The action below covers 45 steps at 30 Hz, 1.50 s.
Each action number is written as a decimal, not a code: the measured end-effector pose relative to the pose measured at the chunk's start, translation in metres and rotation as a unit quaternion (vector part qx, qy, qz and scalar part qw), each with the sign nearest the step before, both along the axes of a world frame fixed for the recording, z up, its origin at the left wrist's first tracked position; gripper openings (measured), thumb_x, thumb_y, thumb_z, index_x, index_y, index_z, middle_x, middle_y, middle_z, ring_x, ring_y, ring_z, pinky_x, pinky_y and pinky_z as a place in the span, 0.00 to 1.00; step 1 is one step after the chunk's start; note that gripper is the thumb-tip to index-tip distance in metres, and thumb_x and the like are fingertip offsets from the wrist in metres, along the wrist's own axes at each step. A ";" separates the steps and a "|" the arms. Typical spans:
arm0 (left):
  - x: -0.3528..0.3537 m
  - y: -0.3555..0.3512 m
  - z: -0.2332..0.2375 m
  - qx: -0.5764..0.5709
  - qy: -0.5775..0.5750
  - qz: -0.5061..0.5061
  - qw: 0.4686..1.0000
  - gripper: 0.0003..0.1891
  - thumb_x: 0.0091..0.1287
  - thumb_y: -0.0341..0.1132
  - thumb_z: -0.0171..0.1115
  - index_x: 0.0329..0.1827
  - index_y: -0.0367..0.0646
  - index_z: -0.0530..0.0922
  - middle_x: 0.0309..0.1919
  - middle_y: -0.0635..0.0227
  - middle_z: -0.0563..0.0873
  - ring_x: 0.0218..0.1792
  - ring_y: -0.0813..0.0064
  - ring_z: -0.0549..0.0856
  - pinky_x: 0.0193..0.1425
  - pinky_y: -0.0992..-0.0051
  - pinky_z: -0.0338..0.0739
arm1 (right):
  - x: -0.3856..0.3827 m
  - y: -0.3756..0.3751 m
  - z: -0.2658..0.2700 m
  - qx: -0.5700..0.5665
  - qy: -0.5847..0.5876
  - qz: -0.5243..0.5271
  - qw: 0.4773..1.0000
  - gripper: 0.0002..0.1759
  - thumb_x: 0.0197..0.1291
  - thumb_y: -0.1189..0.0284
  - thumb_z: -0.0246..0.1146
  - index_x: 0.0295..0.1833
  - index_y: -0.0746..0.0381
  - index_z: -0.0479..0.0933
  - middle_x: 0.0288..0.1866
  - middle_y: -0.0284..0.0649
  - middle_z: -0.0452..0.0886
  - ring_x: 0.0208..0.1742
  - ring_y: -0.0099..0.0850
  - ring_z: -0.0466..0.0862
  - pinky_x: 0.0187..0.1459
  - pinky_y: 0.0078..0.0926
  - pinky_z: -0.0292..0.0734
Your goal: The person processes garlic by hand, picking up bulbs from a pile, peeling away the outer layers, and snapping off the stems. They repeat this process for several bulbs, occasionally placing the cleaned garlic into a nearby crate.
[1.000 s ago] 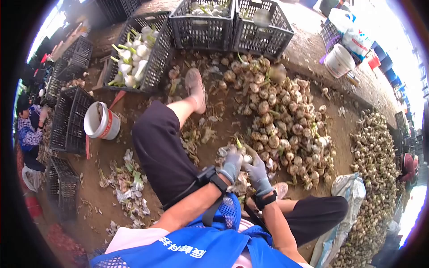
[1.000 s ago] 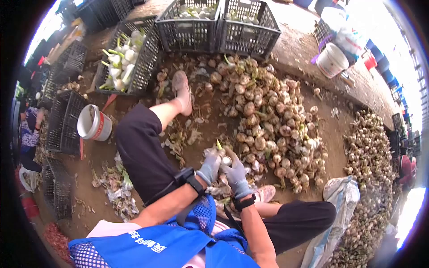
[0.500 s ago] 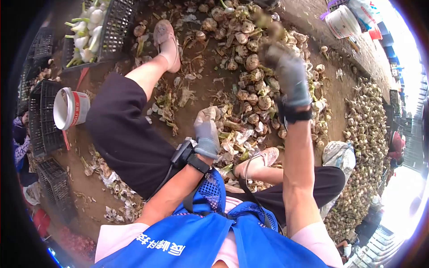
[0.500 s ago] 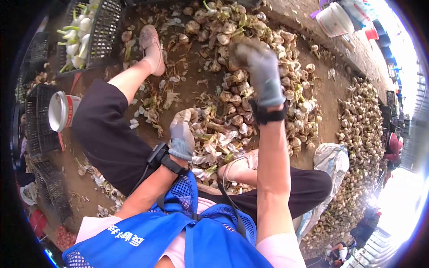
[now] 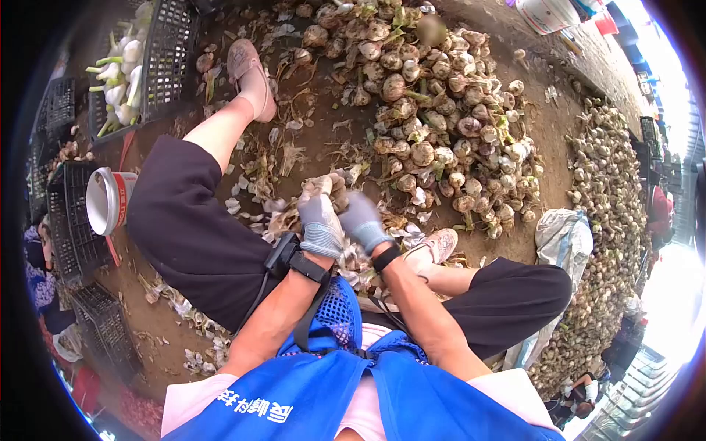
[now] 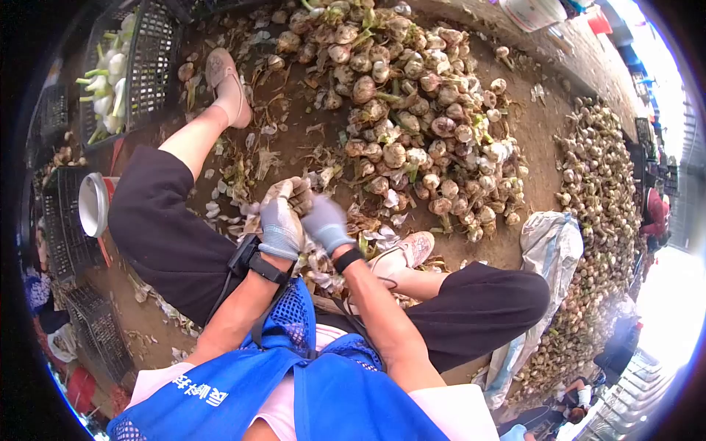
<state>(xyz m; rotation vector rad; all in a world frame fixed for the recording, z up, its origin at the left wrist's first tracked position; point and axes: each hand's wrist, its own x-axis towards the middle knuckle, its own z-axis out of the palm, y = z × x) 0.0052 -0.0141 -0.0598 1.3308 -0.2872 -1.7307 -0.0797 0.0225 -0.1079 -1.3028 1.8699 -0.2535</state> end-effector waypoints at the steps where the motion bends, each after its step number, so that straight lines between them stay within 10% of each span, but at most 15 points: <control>1: -0.002 -0.002 0.000 -0.008 0.008 0.003 1.000 0.07 0.67 0.31 0.53 0.38 0.39 0.78 0.32 0.64 0.84 0.32 0.74 0.83 0.36 0.75 0.79 | -0.020 -0.007 0.019 -0.056 0.171 -0.063 0.982 0.18 0.51 0.63 0.60 0.48 0.56 0.76 0.37 0.45 0.79 0.36 0.43 0.82 0.39 0.37 0.77; 5: -0.009 -0.004 0.012 0.026 -0.030 -0.030 0.999 0.07 0.66 0.32 0.53 0.35 0.40 0.77 0.29 0.64 0.83 0.30 0.73 0.82 0.32 0.76 0.78 | -0.101 -0.006 -0.011 0.166 0.217 -0.257 0.927 0.28 0.52 0.50 0.61 0.51 0.58 0.72 0.51 0.47 0.77 0.50 0.42 0.80 0.46 0.39 0.76; 11: -0.008 0.006 -0.006 0.129 0.009 -0.102 0.986 0.05 0.67 0.37 0.51 0.36 0.47 0.72 0.23 0.69 0.76 0.19 0.74 0.76 0.17 0.77 0.70 | -0.108 -0.005 -0.080 0.131 0.139 -0.208 0.959 0.21 0.49 0.61 0.61 0.47 0.61 0.77 0.48 0.53 0.79 0.50 0.42 0.80 0.49 0.35 0.75; 12: -0.007 0.005 -0.018 0.136 -0.014 -0.128 0.982 0.06 0.67 0.39 0.51 0.37 0.48 0.72 0.23 0.69 0.76 0.20 0.74 0.76 0.18 0.75 0.71 | -0.104 -0.002 -0.063 0.047 0.250 0.029 0.967 0.15 0.50 0.63 0.59 0.35 0.64 0.82 0.45 0.49 0.81 0.48 0.43 0.80 0.48 0.30 0.75; 13: -0.005 0.002 -0.027 0.143 -0.036 -0.153 0.977 0.07 0.67 0.41 0.52 0.38 0.49 0.71 0.24 0.70 0.75 0.21 0.74 0.76 0.19 0.72 0.71 | -0.092 -0.004 -0.033 0.014 0.065 -0.236 0.970 0.15 0.49 0.68 0.59 0.42 0.63 0.81 0.44 0.48 0.81 0.47 0.44 0.80 0.50 0.31 0.74; 15: -0.013 0.007 0.030 0.203 0.047 -0.171 0.963 0.11 0.68 0.44 0.52 0.43 0.47 0.73 0.33 0.68 0.79 0.36 0.70 0.80 0.39 0.61 0.77 | -0.061 0.005 0.031 -0.119 -0.103 -0.268 0.951 0.19 0.48 0.72 0.59 0.48 0.63 0.78 0.47 0.48 0.80 0.47 0.43 0.80 0.51 0.32 0.74; 18: -0.019 0.010 -0.020 0.114 0.416 -0.131 0.893 0.17 0.69 0.43 0.50 0.54 0.42 0.72 0.42 0.66 0.80 0.43 0.72 0.80 0.46 0.67 0.78 | -0.027 0.027 0.098 -0.315 0.025 -0.118 0.942 0.22 0.48 0.73 0.59 0.53 0.63 0.75 0.50 0.47 0.79 0.47 0.38 0.81 0.50 0.30 0.75; 19: -0.015 0.007 0.001 0.110 0.415 -0.132 0.894 0.17 0.69 0.43 0.50 0.54 0.42 0.72 0.42 0.66 0.80 0.43 0.72 0.80 0.46 0.67 0.78 | -0.024 0.034 0.109 -0.400 0.053 -0.090 0.910 0.20 0.49 0.72 0.58 0.51 0.63 0.76 0.49 0.47 0.79 0.47 0.38 0.81 0.50 0.29 0.75; 21: -0.003 0.006 0.041 -0.051 0.386 -0.284 0.876 0.20 0.69 0.44 0.49 0.59 0.42 0.69 0.46 0.65 0.80 0.44 0.73 0.80 0.46 0.69 0.78 | -0.036 0.047 0.155 -0.279 -0.357 -0.305 0.837 0.17 0.55 0.77 0.55 0.52 0.67 0.74 0.47 0.42 0.80 0.39 0.26 0.81 0.38 0.21 0.79; 23: -0.001 0.012 0.056 -0.130 0.328 -0.290 0.890 0.22 0.68 0.44 0.52 0.61 0.41 0.68 0.50 0.66 0.79 0.45 0.75 0.79 0.45 0.72 0.77 | -0.055 0.053 0.159 -0.200 -0.452 -0.419 0.762 0.14 0.60 0.75 0.55 0.51 0.67 0.75 0.45 0.39 0.80 0.38 0.24 0.81 0.39 0.22 0.78; 29: -0.005 0.026 0.088 -0.281 0.107 -0.352 0.886 0.28 0.64 0.38 0.60 0.64 0.37 0.63 0.54 0.66 0.77 0.47 0.84 0.77 0.54 0.83 0.71 | -0.045 0.049 0.154 -0.163 -0.466 -0.405 0.769 0.10 0.60 0.70 0.60 0.45 0.63 0.77 0.33 0.33 0.81 0.28 0.20 0.79 0.30 0.18 0.78; 40: -0.004 0.028 0.083 -0.195 0.194 -0.286 0.918 0.24 0.64 0.44 0.59 0.57 0.39 0.67 0.42 0.71 0.79 0.39 0.84 0.78 0.43 0.82 0.74 | -0.060 0.059 0.150 -0.170 -0.610 -0.285 0.719 0.11 0.60 0.76 0.51 0.45 0.69 0.73 0.41 0.41 0.79 0.40 0.29 0.82 0.41 0.30 0.81; 44: -0.007 0.027 0.085 -0.413 -0.034 -0.320 0.852 0.22 0.65 0.44 0.59 0.53 0.37 0.69 0.40 0.73 0.78 0.39 0.85 0.76 0.44 0.83 0.73 | -0.059 0.058 0.145 -0.172 -0.549 -0.287 0.766 0.07 0.59 0.76 0.54 0.39 0.65 0.77 0.40 0.35 0.79 0.40 0.28 0.80 0.43 0.29 0.80; 45: -0.007 0.028 0.083 -0.408 -0.035 -0.323 0.853 0.22 0.65 0.44 0.59 0.53 0.37 0.69 0.40 0.73 0.78 0.39 0.85 0.76 0.44 0.83 0.73 | -0.059 0.058 0.138 -0.334 -0.253 -0.089 0.903 0.06 0.55 0.78 0.57 0.35 0.64 0.79 0.36 0.33 0.79 0.37 0.27 0.80 0.40 0.24 0.79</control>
